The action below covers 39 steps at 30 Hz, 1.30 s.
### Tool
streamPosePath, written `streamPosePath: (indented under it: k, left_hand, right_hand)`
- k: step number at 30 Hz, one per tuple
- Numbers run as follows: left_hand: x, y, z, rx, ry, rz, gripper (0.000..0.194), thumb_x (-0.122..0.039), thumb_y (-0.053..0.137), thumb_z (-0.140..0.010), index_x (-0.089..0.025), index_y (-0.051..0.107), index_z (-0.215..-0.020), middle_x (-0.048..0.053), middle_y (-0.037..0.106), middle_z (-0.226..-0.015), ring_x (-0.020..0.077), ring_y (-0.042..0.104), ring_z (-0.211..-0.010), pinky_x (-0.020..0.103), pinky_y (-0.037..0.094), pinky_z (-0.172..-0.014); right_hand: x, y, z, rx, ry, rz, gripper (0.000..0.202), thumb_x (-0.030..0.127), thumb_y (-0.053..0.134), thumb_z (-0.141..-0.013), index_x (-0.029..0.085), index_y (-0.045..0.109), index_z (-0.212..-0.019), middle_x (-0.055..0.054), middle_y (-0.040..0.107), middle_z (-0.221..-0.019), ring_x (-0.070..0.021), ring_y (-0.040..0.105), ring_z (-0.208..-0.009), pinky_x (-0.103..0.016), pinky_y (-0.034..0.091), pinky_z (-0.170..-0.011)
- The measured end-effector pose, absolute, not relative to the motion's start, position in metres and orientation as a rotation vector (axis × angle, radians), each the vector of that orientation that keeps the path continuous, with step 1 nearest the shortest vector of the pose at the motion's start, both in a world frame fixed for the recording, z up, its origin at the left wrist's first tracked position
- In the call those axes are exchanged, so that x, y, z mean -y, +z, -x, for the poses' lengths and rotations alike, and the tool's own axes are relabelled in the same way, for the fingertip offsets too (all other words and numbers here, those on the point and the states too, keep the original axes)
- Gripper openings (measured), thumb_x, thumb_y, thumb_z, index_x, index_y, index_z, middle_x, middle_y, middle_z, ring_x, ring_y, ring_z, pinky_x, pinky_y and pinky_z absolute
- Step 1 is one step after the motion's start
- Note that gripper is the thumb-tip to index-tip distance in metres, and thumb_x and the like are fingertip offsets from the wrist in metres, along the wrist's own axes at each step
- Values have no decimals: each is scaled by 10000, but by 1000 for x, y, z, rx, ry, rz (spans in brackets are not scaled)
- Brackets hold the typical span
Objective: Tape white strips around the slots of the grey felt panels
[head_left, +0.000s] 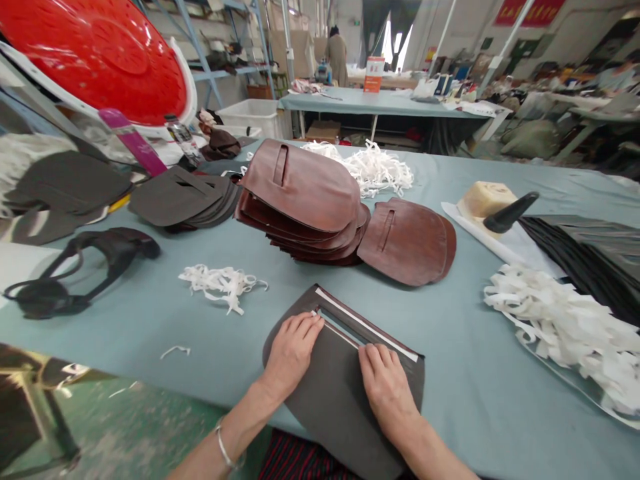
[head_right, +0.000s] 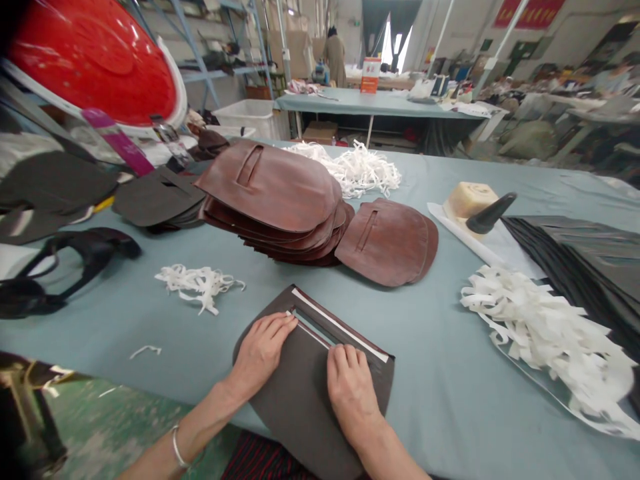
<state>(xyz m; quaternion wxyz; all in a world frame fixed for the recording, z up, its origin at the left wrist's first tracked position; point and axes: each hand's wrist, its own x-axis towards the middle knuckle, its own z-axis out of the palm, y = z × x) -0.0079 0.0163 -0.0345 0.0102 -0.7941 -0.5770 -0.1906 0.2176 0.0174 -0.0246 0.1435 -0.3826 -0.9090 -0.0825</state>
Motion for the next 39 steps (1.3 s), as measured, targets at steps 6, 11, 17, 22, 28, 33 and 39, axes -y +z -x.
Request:
streamPosePath:
  k: [6,11,17,22,28,33,39]
  left_hand:
    - [-16,-35,11,1805,-592,2513,409,-96,383,-893,-198,518,-1265,84,615,-1196,232,505,-1161,419,404,-992]
    - [-10,-25,-8,1852,-587,2452,385,-160,406,-907,-179,501,-1279,116,583,-1255,261,472,-1223,470,392,-1002]
    - [18,-16,-73,1641,-587,2763,513,-365,452,-905,-191,383,-1383,90,493,-1379,245,388,-1318,456,332,-1081]
    - [19,-19,-64,1641,-530,2812,529,-375,424,-919,-196,337,-1409,72,430,-1436,231,341,-1355,457,281,-1125]
    - [-1,-26,-15,1867,-614,2536,482,-304,454,-906,-159,384,-1360,117,454,-1399,241,379,-1327,468,325,-1109]
    - [-4,-30,-11,2051,-771,2321,423,-273,493,-876,-158,449,-1280,135,497,-1316,272,422,-1282,487,381,-1065]
    - [6,-40,-33,2134,-849,2200,438,-218,486,-861,-148,429,-1289,141,490,-1313,292,389,-1303,513,378,-1060]
  right_hand:
    - [6,-22,-270,2642,-148,1118,339,45,365,-880,64,589,-1134,-165,581,-998,-265,486,-930,-439,441,-805]
    - [10,-21,-268,2626,-139,1136,321,51,370,-882,38,594,-1112,-166,580,-966,-266,486,-912,-438,441,-793]
    - [9,-24,-266,2579,-128,1135,317,61,351,-891,55,595,-1094,-145,586,-936,-250,494,-859,-442,423,-790]
    - [11,-27,-262,2546,-129,1111,310,77,333,-905,59,595,-1068,-128,578,-876,-237,483,-801,-424,409,-756]
    - [25,-33,-245,2448,-11,1169,227,102,385,-883,173,587,-808,-57,526,-721,-209,475,-692,-376,384,-674]
    - [4,-27,-228,2336,284,1178,187,157,439,-903,201,524,-742,-36,530,-739,-180,531,-709,-301,415,-669]
    - [-61,-13,-173,2211,523,1295,187,129,429,-908,174,609,-887,-46,598,-825,-145,591,-725,-236,432,-678]
